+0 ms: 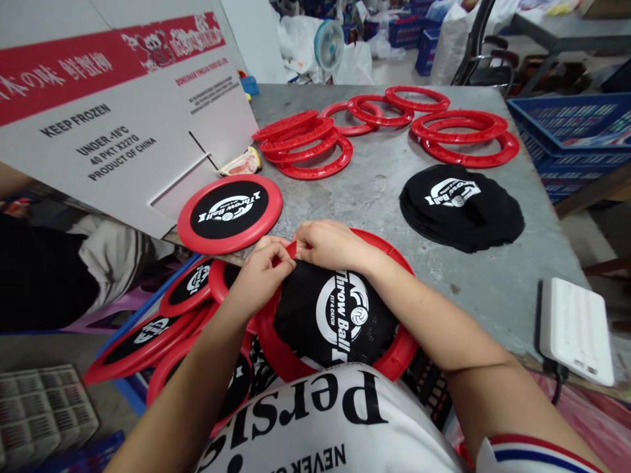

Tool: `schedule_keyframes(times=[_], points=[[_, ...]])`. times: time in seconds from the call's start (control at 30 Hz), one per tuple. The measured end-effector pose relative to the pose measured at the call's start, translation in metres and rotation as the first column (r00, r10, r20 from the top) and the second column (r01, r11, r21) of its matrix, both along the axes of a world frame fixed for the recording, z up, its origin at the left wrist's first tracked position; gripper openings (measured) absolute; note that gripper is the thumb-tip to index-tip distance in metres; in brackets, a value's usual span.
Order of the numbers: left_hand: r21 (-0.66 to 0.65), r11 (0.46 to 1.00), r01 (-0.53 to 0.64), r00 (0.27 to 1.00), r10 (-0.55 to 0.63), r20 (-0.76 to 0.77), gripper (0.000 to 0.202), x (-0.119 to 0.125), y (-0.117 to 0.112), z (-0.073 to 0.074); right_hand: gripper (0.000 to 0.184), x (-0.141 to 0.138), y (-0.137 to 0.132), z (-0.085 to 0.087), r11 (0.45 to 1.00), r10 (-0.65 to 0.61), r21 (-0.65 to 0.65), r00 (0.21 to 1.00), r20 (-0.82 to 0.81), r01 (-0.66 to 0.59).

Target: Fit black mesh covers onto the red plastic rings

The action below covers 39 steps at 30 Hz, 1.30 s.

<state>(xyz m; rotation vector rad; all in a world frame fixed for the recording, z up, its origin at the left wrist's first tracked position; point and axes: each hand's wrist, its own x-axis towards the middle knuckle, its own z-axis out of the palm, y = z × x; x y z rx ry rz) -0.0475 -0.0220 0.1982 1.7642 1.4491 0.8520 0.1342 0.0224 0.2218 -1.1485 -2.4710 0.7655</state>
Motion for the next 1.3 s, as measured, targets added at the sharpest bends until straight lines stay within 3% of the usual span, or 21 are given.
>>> schedule_keyframes(times=[0.47, 0.67, 0.87, 1.0, 1.1, 1.17, 1.3], points=[[-0.008, 1.0, 0.006, 0.996, -0.007, -0.093, 0.028, 0.005, 0.013, 0.002, 0.012, -0.01, -0.003, 0.004, 0.996, -0.064, 0.077, 0.991, 0.121, 0.055], [0.022, 1.0, 0.019, 0.999, -0.018, -0.051, 0.023, 0.001, 0.013, -0.001, 0.013, -0.013, -0.003, 0.005, 0.992, -0.111, 0.08, 0.984, 0.142, 0.101], [-0.051, 0.999, -0.001, 1.0, 0.002, 0.008, 0.018, -0.009, 0.007, -0.009, 0.009, 0.005, 0.012, 0.003, 1.0, 0.023, 0.014, 0.994, 0.103, -0.025], [0.1, 0.995, 0.007, 1.0, -0.007, 0.003, 0.009, -0.006, -0.011, -0.018, 0.016, 0.023, 0.022, 0.008, 0.983, 0.184, -0.029, 0.97, 0.156, -0.182], [0.24, 0.971, -0.024, 0.995, 0.047, -0.09, 0.02, 0.001, -0.03, -0.029, 0.025, 0.031, 0.024, 0.012, 0.999, 0.051, -0.032, 0.97, 0.24, -0.044], [0.285, 0.958, -0.038, 0.977, 0.095, -0.189, 0.017, 0.004, -0.041, -0.035, 0.026, 0.032, 0.024, 0.014, 0.998, -0.042, -0.029, 0.963, 0.267, 0.051], [0.356, 0.934, 0.033, 0.933, 0.099, -0.345, 0.017, -0.001, -0.044, -0.031, 0.028, 0.027, 0.025, 0.02, 0.992, -0.123, -0.002, 0.96, 0.252, 0.127]])
